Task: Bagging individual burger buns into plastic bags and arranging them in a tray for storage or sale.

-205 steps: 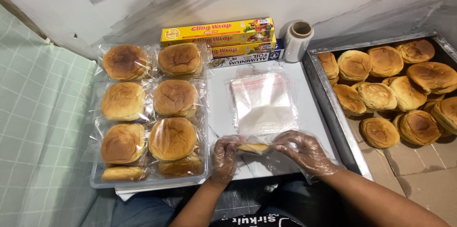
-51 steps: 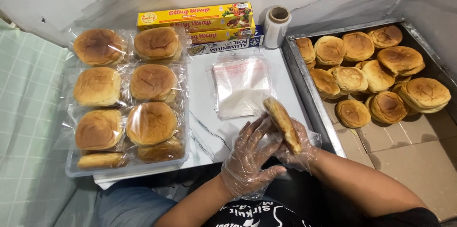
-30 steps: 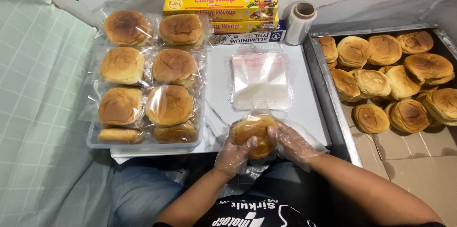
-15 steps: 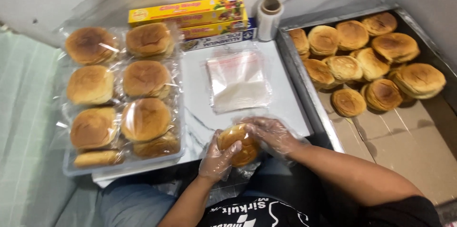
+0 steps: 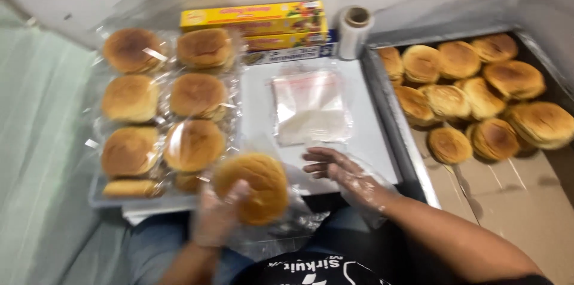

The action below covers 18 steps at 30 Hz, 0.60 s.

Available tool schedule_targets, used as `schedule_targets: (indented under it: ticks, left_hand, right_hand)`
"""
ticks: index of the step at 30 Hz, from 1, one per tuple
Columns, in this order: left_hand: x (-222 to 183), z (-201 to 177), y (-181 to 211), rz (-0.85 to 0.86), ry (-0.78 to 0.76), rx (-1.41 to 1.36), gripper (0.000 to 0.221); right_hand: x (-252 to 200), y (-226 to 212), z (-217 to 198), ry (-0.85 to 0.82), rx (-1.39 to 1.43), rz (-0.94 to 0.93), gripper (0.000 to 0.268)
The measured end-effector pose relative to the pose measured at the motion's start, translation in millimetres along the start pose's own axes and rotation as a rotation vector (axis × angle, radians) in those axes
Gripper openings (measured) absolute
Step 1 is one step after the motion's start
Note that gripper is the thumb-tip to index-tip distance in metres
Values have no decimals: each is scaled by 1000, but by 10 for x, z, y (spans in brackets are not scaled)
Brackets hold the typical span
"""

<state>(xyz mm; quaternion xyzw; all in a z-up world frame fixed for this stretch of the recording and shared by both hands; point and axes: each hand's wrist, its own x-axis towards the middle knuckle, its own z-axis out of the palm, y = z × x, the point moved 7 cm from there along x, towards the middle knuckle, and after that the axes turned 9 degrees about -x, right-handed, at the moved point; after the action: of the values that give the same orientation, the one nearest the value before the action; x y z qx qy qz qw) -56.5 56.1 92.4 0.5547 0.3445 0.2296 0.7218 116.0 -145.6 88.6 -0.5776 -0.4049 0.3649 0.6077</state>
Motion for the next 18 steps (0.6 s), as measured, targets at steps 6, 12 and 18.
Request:
schedule_targets:
  ticks: [6, 12, 18]
  left_hand:
    - [508, -1018, 1561, 587, 260, 0, 36]
    - [1457, -1719, 1690, 347, 405, 206, 75]
    - [876, -533, 1739, 107, 298, -140, 85]
  right_hand:
    - [-3, -82, -81, 268, -54, 203, 56]
    - [19, -60, -82, 310, -97, 337, 47]
    - [52, -7, -158, 346, -103, 360, 43]
